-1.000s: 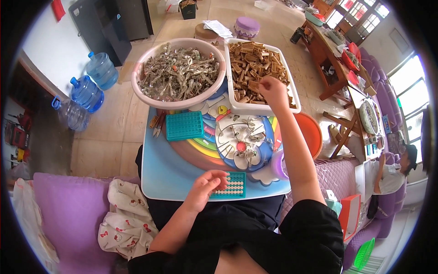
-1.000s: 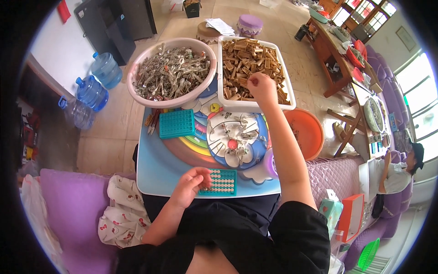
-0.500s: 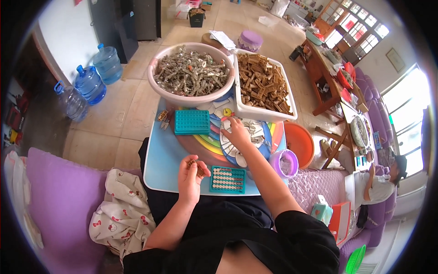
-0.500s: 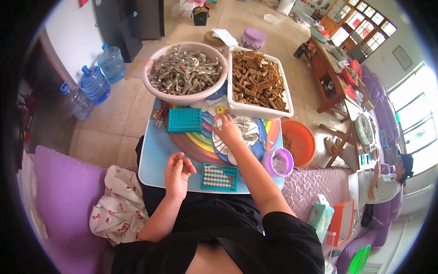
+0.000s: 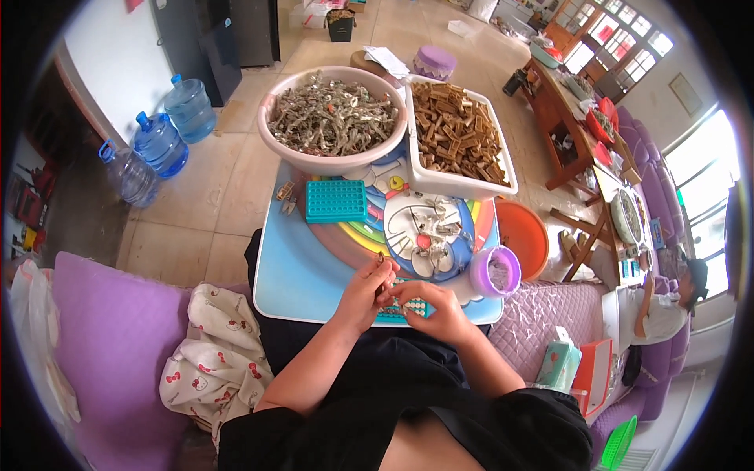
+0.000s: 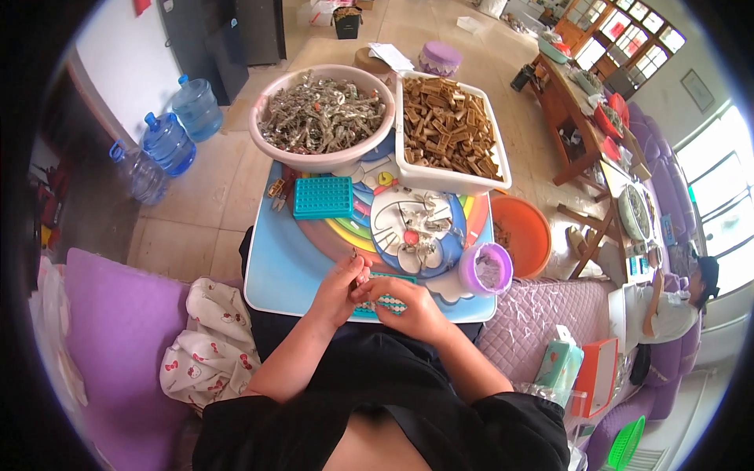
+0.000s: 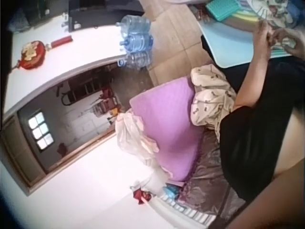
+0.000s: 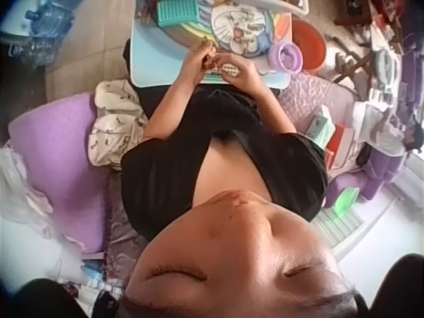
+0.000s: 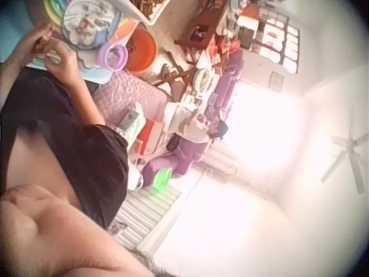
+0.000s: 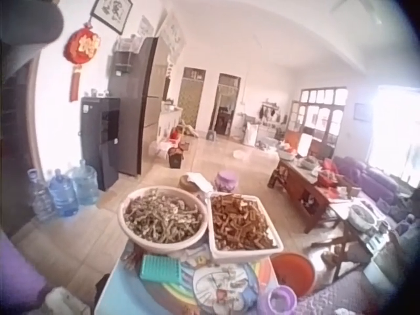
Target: The person assembles small devices by taking fuses from a container, inserting them into cylindrical tubes, and pressing plugs from a grid tray into the tubes by hand.
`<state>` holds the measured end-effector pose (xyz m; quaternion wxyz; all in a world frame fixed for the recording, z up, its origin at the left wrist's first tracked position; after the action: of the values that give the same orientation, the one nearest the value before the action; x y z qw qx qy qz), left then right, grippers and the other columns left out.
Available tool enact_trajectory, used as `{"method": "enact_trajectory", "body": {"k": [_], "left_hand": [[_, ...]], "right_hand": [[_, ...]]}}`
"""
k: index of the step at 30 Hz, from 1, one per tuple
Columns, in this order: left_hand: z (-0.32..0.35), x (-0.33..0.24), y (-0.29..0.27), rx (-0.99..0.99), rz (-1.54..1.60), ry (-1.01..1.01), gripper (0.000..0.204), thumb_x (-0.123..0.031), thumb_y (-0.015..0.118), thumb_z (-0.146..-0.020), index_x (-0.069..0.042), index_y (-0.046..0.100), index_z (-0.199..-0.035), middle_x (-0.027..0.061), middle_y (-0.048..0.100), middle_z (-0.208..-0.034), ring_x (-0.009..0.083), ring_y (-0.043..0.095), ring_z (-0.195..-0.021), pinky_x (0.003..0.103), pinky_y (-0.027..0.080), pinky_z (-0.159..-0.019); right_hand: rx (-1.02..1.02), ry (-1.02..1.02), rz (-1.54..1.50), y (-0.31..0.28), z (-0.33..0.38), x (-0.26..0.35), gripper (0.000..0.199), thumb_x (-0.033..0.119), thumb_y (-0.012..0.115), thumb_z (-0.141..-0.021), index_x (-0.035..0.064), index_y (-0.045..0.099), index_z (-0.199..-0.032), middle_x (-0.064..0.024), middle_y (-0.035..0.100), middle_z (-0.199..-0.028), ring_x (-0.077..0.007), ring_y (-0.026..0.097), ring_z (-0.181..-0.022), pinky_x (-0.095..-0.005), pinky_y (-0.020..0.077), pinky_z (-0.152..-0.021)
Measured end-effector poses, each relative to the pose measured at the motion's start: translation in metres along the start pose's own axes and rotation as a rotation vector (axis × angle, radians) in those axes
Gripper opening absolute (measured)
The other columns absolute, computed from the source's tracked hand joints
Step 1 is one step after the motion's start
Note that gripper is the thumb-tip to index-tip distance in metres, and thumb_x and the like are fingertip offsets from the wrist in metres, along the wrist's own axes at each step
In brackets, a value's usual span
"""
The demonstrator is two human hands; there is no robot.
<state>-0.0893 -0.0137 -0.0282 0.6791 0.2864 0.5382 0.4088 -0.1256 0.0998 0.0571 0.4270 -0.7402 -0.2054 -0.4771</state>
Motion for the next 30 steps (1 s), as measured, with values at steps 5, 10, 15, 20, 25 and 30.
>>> {"method": "enact_trajectory", "body": {"k": [5,10,15,20,25,30], "left_hand": [[0.011,-0.005,0.037,0.092,-0.402,0.108,0.022,-0.023,0.053,-0.093,-0.003,0.059,-0.088,-0.0033,0.047,-0.067,0.0041,0.036,-0.051,0.020,0.030,-0.049],[0.022,-0.003,0.050,0.132,-0.787,0.203,0.022,-0.022,0.057,-0.092,0.000,0.060,-0.091,-0.0018,0.053,-0.075,0.0039,0.044,-0.067,0.021,0.036,-0.059],[0.028,-0.006,0.056,0.159,-0.882,0.205,0.020,-0.020,0.058,-0.091,-0.001,0.062,-0.094,-0.0005,0.056,-0.080,0.0045,0.047,-0.069,0.020,0.038,-0.062],[0.040,-0.018,0.053,-0.106,-0.849,0.410,0.018,-0.012,0.068,-0.082,-0.002,0.063,-0.096,0.0027,0.061,-0.082,0.0070,0.054,-0.072,0.022,0.044,-0.062],[0.038,-0.023,0.061,-0.022,-1.005,0.659,0.017,-0.008,0.068,-0.082,-0.002,0.062,-0.096,0.0022,0.061,-0.083,0.0036,0.049,-0.065,0.019,0.039,-0.056],[0.036,-0.015,0.055,-0.010,-0.960,0.600,0.013,-0.006,0.064,-0.085,0.000,0.061,-0.096,0.0005,0.060,-0.083,0.0006,0.045,-0.060,0.016,0.036,-0.051]], "right_hand": [[0.017,-0.052,-0.579,-0.024,0.029,-0.017,0.016,0.012,0.059,-0.084,-0.0020,0.057,-0.090,-0.0161,0.063,-0.101,-0.0280,0.055,-0.104,-0.0381,0.0389,-0.095],[-0.161,0.271,-0.643,-0.030,0.009,-0.022,0.016,0.008,0.059,-0.086,-0.0021,0.058,-0.098,-0.0056,0.060,-0.094,-0.0153,0.057,-0.094,-0.0290,0.0448,-0.085],[-0.072,0.214,-0.900,-0.022,0.009,-0.032,0.017,0.003,0.064,-0.082,-0.0004,0.057,-0.097,-0.0031,0.059,-0.095,-0.0120,0.057,-0.090,-0.0257,0.0456,-0.082],[-0.129,0.246,-1.079,-0.018,0.011,-0.040,0.016,0.003,0.065,-0.082,0.0006,0.057,-0.096,-0.0043,0.059,-0.095,-0.0132,0.058,-0.090,-0.0284,0.0475,-0.082],[-0.095,0.261,-1.194,-0.009,0.012,-0.044,0.014,0.003,0.063,-0.083,0.0009,0.056,-0.096,-0.0052,0.060,-0.095,-0.0148,0.060,-0.089,-0.0307,0.0489,-0.082],[-0.132,0.244,-1.336,-0.006,0.013,-0.044,0.013,0.003,0.061,-0.085,0.0018,0.055,-0.097,-0.0059,0.060,-0.095,-0.0162,0.060,-0.089,-0.0327,0.0495,-0.082]]}}
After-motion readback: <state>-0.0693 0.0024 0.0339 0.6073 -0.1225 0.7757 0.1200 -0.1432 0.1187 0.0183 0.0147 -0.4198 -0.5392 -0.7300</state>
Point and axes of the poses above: each hand's wrist, its own z-axis away from the middle knuckle, its own y-axis out of the palm, x = y × z, the point moved 5 cm from there along -z, towards the middle knuckle
